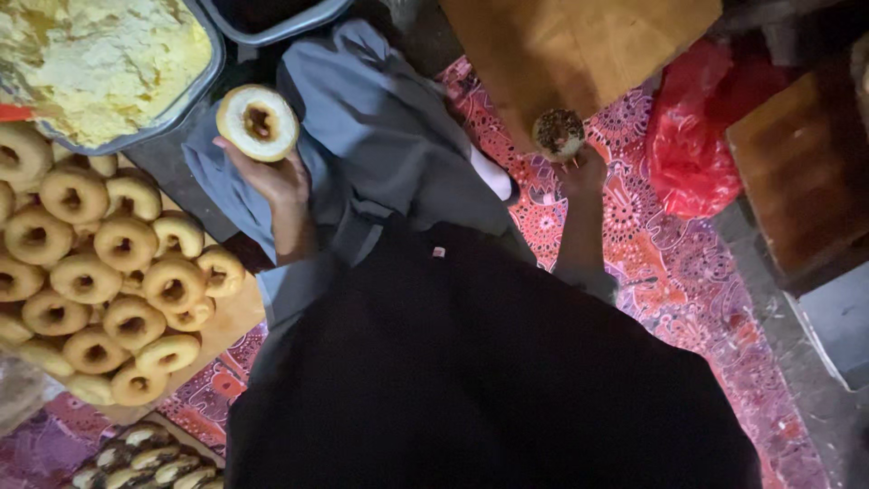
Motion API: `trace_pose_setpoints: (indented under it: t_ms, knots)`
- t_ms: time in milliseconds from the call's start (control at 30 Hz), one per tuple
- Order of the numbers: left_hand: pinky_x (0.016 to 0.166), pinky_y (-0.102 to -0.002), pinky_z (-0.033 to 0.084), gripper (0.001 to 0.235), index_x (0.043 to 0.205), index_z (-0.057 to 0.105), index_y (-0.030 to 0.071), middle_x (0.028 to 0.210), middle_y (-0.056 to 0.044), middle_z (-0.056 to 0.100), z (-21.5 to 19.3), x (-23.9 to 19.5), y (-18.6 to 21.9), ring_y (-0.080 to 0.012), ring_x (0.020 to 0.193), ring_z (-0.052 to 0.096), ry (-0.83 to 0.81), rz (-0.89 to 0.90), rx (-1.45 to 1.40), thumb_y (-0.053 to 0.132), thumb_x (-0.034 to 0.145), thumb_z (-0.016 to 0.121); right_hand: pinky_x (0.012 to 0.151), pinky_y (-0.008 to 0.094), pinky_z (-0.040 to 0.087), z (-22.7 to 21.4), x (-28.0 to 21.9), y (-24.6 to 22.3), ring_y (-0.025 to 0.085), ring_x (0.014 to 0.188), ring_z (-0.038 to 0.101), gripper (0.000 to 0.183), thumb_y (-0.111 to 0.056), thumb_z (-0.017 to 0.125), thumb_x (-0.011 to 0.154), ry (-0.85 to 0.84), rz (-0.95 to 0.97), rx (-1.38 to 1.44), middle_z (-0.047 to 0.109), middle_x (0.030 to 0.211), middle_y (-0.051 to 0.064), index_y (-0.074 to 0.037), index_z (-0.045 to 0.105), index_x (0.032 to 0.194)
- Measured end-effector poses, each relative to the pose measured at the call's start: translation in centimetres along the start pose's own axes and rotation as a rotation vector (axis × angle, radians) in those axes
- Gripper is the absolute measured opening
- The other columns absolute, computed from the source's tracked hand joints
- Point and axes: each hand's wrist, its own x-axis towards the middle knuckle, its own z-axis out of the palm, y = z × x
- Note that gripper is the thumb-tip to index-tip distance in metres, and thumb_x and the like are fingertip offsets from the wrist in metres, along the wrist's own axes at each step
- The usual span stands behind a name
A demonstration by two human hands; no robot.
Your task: The person sits on the floor and repeatedly picks up ring-shaped donuts, fills their centers with a yellow paste, and then dips them into a dark topping. The finished donuts are stacked in a row on a wooden board.
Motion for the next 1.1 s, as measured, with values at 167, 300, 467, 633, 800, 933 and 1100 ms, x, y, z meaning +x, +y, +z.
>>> trace_pose_setpoints:
  t_ms: [167, 300, 467, 633, 800, 933, 1100]
  knots:
    - [0.114, -0.046, 0.051, 0.068, 0.142, 0.053, -0.002, 0.135, -0.015, 0.064, -0.4, 0.3, -0.3, -0.0283, 0.126, 0.063, -0.019, 0.043, 0.03, 0.057, 0.108, 0.044, 0.09, 0.052, 0.06, 0.1, -0.2, 2.0, 0.03, 0.109, 0.064, 0.04, -0.018, 0.068, 0.083, -0.161, -0.265, -0.466, 0.061, 0.119, 0.014, -0.002, 0.057, 0.118]
    - [0.115, -0.046, 0.051, 0.068, 0.141, 0.053, -0.001, 0.136, -0.014, 0.064, -0.4, 0.2, -0.3, -0.0275, 0.127, 0.063, 0.015, 0.035, 0.03, 0.056, 0.106, 0.045, 0.089, 0.049, 0.057, 1.7, 0.8, 2.6, 0.033, 0.106, 0.062, 0.039, -0.027, 0.066, 0.09, 0.014, -0.075, -0.128, 0.063, 0.114, 0.017, 0.0, 0.063, 0.117]
    - [0.114, -0.045, 0.052, 0.066, 0.142, 0.053, -0.001, 0.136, -0.014, 0.064, -0.4, -0.1, -0.3, -0.0264, 0.126, 0.063, 0.031, 0.012, 0.016, 0.054, 0.106, 0.046, 0.094, 0.05, 0.06, 2.8, 1.6, 2.0, 0.033, 0.113, 0.063, 0.047, -0.031, 0.066, 0.091, -0.026, -0.067, -0.097, 0.062, 0.123, 0.018, -0.005, 0.056, 0.129]
    - [0.112, -0.043, 0.054, 0.064, 0.142, 0.053, 0.0, 0.134, -0.013, 0.065, -0.4, -0.1, -0.4, -0.0255, 0.124, 0.064, 0.037, 0.007, 0.023, 0.054, 0.107, 0.047, 0.092, 0.05, 0.054, 3.0, 1.6, 0.9, 0.035, 0.115, 0.06, 0.069, -0.047, 0.062, 0.092, 0.056, 0.043, -0.167, 0.055, 0.132, 0.024, -0.019, 0.037, 0.15]
    - [0.11, -0.047, 0.055, 0.063, 0.141, 0.055, 0.002, 0.133, -0.012, 0.064, 0.8, -0.5, 0.5, -0.0269, 0.124, 0.064, 0.055, -0.088, -0.033, 0.054, 0.107, 0.045, 0.096, 0.049, 0.053, 4.6, 2.1, 0.9, 0.031, 0.126, 0.053, 0.075, -0.045, 0.061, 0.096, 0.06, -0.23, -0.652, 0.045, 0.148, 0.013, -0.017, 0.032, 0.158]
    - [0.1, -0.062, 0.059, 0.067, 0.135, 0.057, 0.004, 0.127, -0.014, 0.066, 2.7, -1.3, 1.3, -0.0333, 0.118, 0.069, 0.015, -0.231, 0.004, 0.06, 0.102, 0.044, 0.112, 0.043, 0.05, 10.8, 1.5, 1.4, 0.028, 0.136, 0.058, 0.058, -0.02, 0.064, 0.104, -0.014, -1.034, -0.901, 0.058, 0.15, 0.016, -0.007, 0.042, 0.156]
    - [0.107, -0.058, 0.057, 0.067, 0.143, 0.054, 0.003, 0.136, -0.017, 0.065, 5.2, -2.2, -1.5, -0.0339, 0.124, 0.066, -0.166, -0.5, -0.047, 0.058, 0.107, 0.044, 0.11, 0.041, 0.05, 24.9, -4.4, 4.7, 0.025, 0.128, 0.061, 0.054, -0.024, 0.066, 0.101, -0.814, -0.446, -0.703, 0.063, 0.142, 0.013, -0.005, 0.049, 0.149]
